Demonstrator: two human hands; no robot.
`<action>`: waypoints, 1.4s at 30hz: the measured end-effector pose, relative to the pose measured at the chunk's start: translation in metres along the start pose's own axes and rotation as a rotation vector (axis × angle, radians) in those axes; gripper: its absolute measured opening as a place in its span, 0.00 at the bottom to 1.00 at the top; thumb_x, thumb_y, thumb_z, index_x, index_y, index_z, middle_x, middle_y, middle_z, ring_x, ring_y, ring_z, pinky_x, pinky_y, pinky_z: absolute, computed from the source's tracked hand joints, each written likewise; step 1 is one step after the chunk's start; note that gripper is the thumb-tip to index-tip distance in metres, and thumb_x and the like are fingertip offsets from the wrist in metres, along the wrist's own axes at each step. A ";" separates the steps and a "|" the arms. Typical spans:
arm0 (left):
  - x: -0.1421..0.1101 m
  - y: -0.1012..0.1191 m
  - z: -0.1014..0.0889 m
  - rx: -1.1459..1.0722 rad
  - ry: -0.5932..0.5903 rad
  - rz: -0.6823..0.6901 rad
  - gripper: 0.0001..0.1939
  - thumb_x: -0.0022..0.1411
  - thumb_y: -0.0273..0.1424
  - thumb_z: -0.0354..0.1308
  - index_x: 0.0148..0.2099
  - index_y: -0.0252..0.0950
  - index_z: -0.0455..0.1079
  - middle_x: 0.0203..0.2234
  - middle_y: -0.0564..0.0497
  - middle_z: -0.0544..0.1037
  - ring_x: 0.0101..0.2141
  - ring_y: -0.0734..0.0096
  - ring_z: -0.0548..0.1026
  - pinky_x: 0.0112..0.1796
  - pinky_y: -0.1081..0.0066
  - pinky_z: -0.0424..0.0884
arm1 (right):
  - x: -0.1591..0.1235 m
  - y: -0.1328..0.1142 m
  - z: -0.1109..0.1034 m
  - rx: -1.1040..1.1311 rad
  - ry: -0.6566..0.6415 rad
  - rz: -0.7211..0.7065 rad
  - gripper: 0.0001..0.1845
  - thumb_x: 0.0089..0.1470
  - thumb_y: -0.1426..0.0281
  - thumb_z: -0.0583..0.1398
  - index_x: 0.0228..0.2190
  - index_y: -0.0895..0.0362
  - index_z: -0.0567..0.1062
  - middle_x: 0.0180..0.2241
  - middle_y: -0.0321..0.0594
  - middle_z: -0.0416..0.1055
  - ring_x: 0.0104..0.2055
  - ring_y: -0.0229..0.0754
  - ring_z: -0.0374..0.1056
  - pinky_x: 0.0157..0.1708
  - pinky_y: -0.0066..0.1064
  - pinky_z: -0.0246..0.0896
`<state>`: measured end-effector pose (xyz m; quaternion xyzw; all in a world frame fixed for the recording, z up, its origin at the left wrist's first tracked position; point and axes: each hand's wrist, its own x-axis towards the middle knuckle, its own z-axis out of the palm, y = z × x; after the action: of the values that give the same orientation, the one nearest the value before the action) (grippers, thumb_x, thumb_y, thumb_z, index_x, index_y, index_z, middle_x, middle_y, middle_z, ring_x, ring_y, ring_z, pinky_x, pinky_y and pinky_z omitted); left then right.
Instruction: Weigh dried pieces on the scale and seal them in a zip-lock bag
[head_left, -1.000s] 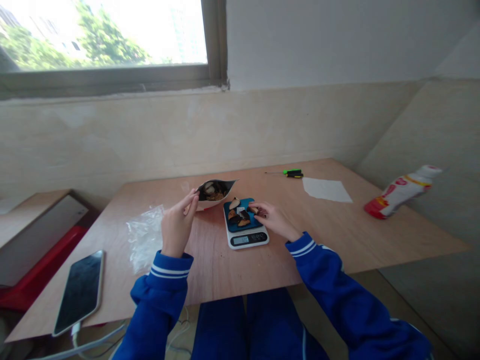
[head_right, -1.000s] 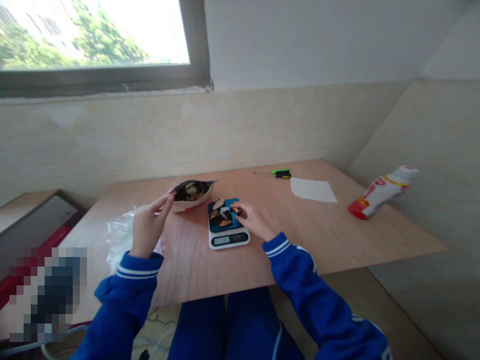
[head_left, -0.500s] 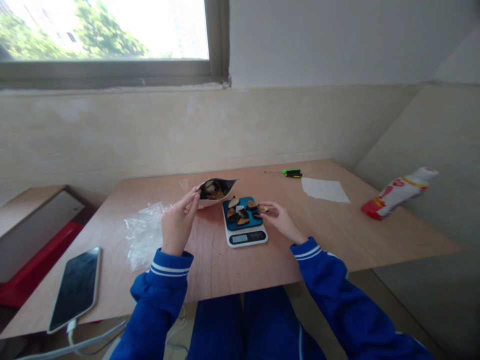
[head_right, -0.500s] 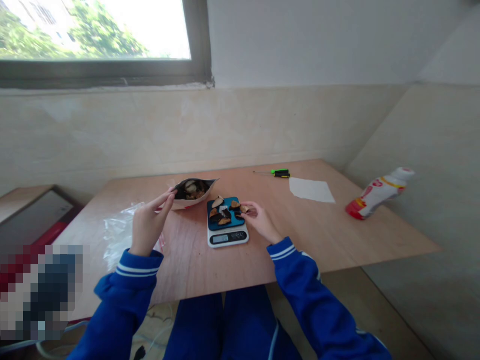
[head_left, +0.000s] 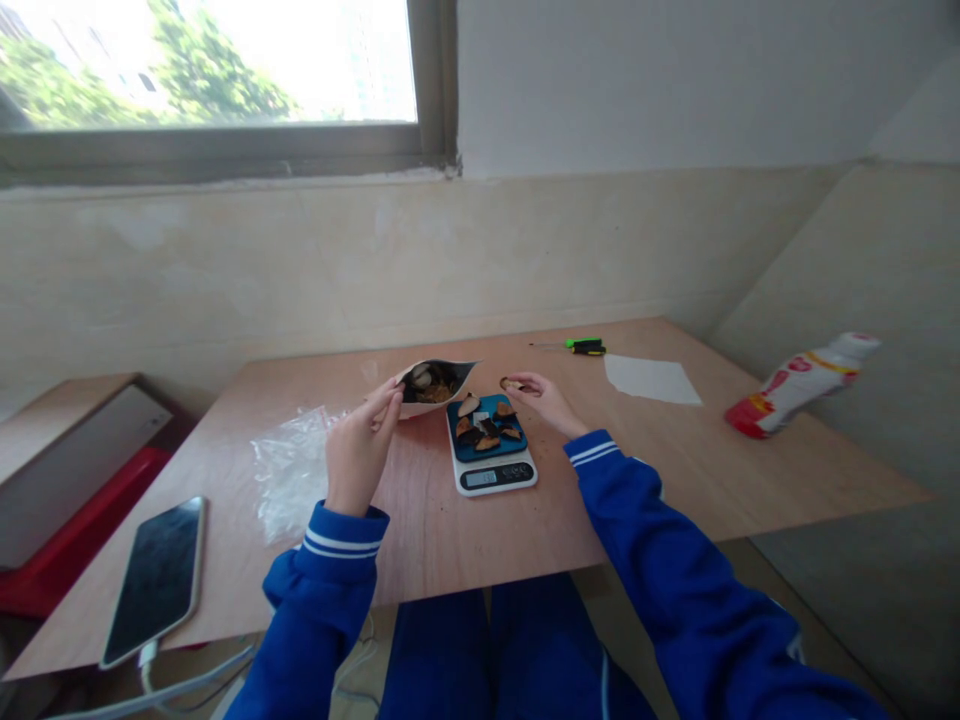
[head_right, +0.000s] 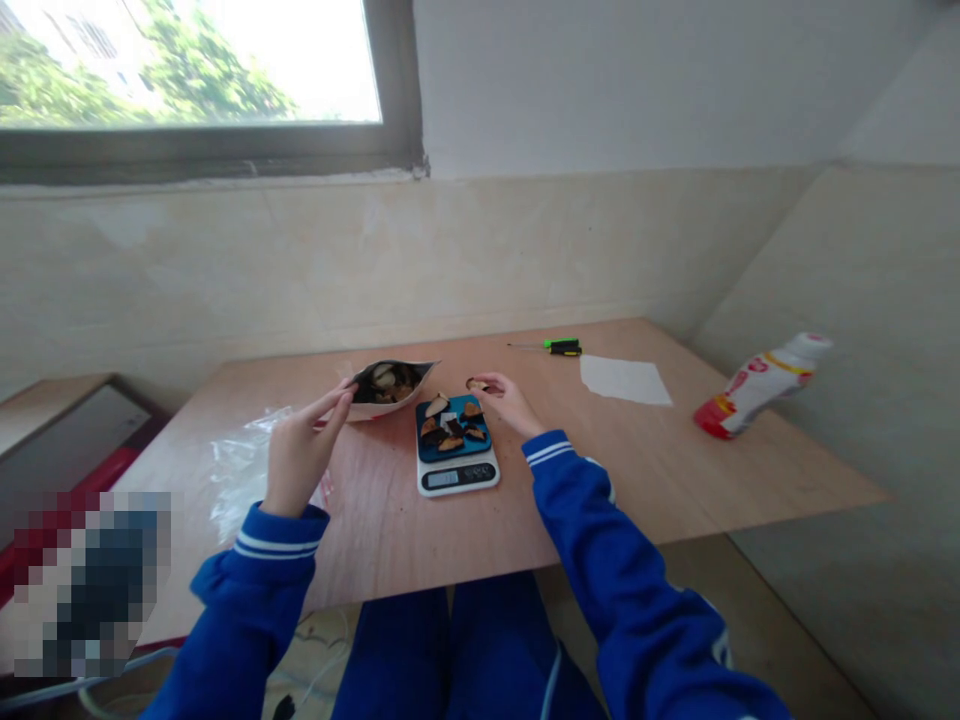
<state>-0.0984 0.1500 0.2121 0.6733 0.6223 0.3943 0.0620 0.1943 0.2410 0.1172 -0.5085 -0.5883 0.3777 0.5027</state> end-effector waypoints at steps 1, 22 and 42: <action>0.000 -0.001 0.000 -0.002 0.002 0.007 0.16 0.66 0.40 0.52 0.50 0.46 0.76 0.51 0.55 0.77 0.32 0.65 0.81 0.34 0.70 0.72 | 0.007 0.003 0.002 0.001 -0.016 0.016 0.22 0.43 0.58 0.69 0.38 0.59 0.76 0.43 0.49 0.77 0.45 0.46 0.73 0.49 0.40 0.67; -0.005 0.002 0.001 -0.008 0.007 0.012 0.16 0.66 0.40 0.51 0.50 0.45 0.76 0.51 0.54 0.77 0.31 0.66 0.80 0.35 0.69 0.73 | 0.002 -0.071 0.009 0.131 -0.093 -0.205 0.18 0.56 0.56 0.56 0.36 0.57 0.77 0.42 0.43 0.77 0.44 0.43 0.72 0.49 0.37 0.65; -0.015 0.006 0.006 -0.021 -0.019 0.044 0.16 0.67 0.38 0.50 0.50 0.42 0.75 0.49 0.50 0.78 0.32 0.63 0.81 0.36 0.66 0.74 | -0.028 -0.174 0.082 -1.160 -0.525 -0.435 0.11 0.59 0.71 0.59 0.41 0.57 0.80 0.42 0.49 0.79 0.47 0.52 0.74 0.40 0.32 0.63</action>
<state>-0.0888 0.1381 0.2051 0.6896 0.6027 0.3960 0.0664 0.0759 0.1846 0.2603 -0.4572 -0.8878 0.0018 0.0530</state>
